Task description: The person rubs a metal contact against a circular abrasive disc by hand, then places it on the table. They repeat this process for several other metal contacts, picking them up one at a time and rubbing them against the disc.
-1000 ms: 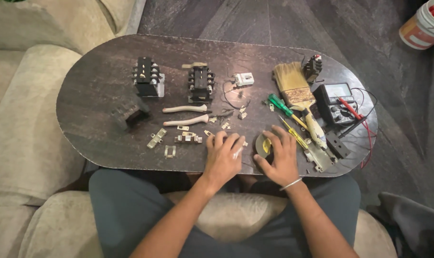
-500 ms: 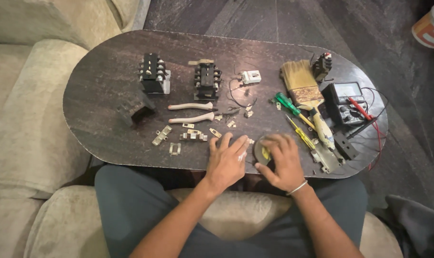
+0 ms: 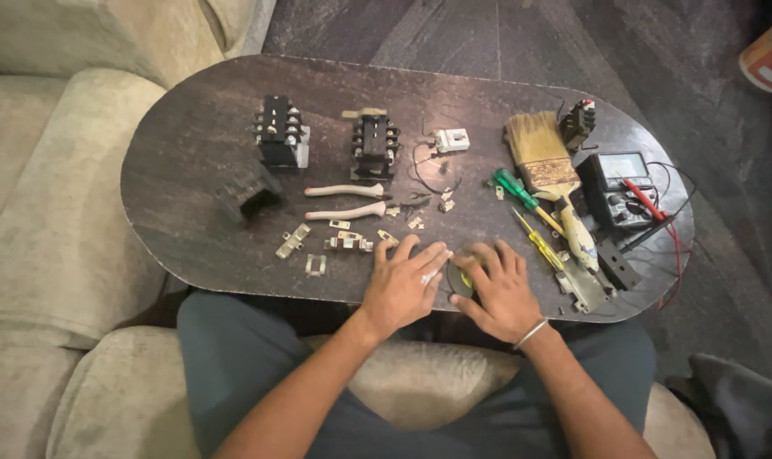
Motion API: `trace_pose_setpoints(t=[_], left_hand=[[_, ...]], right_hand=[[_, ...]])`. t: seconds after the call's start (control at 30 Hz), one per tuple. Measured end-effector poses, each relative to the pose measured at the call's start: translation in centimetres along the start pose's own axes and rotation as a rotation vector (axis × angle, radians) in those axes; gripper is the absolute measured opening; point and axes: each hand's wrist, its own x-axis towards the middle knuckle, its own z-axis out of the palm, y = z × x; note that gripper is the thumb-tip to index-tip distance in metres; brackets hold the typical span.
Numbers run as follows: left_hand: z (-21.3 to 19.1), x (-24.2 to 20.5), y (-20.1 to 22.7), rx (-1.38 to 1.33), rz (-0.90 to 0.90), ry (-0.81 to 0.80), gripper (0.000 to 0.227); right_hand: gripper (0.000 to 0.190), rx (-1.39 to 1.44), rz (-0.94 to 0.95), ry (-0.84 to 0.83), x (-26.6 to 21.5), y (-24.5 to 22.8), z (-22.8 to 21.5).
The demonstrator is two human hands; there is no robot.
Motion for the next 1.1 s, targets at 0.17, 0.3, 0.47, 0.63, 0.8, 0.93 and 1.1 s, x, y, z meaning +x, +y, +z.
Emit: trace_pose_setpoints(t=[0.17,0.3,0.47,0.63,0.8,0.93,1.1], left_hand=[[0.2,-0.1,0.2,0.032,0.007,0.010,0.039],[0.3,0.0,0.2,0.021,-0.003,0.004,0.039],[0.3,-0.1,0.3,0.045,-0.012,0.009,0.038],[0.4,0.1,0.3,0.022,-0.035,-0.007,0.038],[0.4,0.0,0.5,0.063,-0.024,0.008,0.038],[0.7,0.0,0.5,0.064,-0.028,0.014,0.038],[0.7,0.0,0.3,0.047,-0.016,0.015,0.038]], right_hand=[[0.061,-0.003,0.034,0.013,0.1,-0.2,-0.1],[0.059,-0.001,-0.008,0.014,0.0,-0.1,-0.1],[0.058,0.007,-0.006,0.052,0.1,0.0,0.1],[0.048,0.035,0.039,0.132,0.0,-0.1,-0.4],[0.050,0.156,-0.034,0.178,-0.2,-0.5,-1.1],[0.054,0.268,0.011,0.202,-0.1,-0.3,-1.0],[0.050,0.178,0.018,0.185,0.0,0.2,-0.2]])
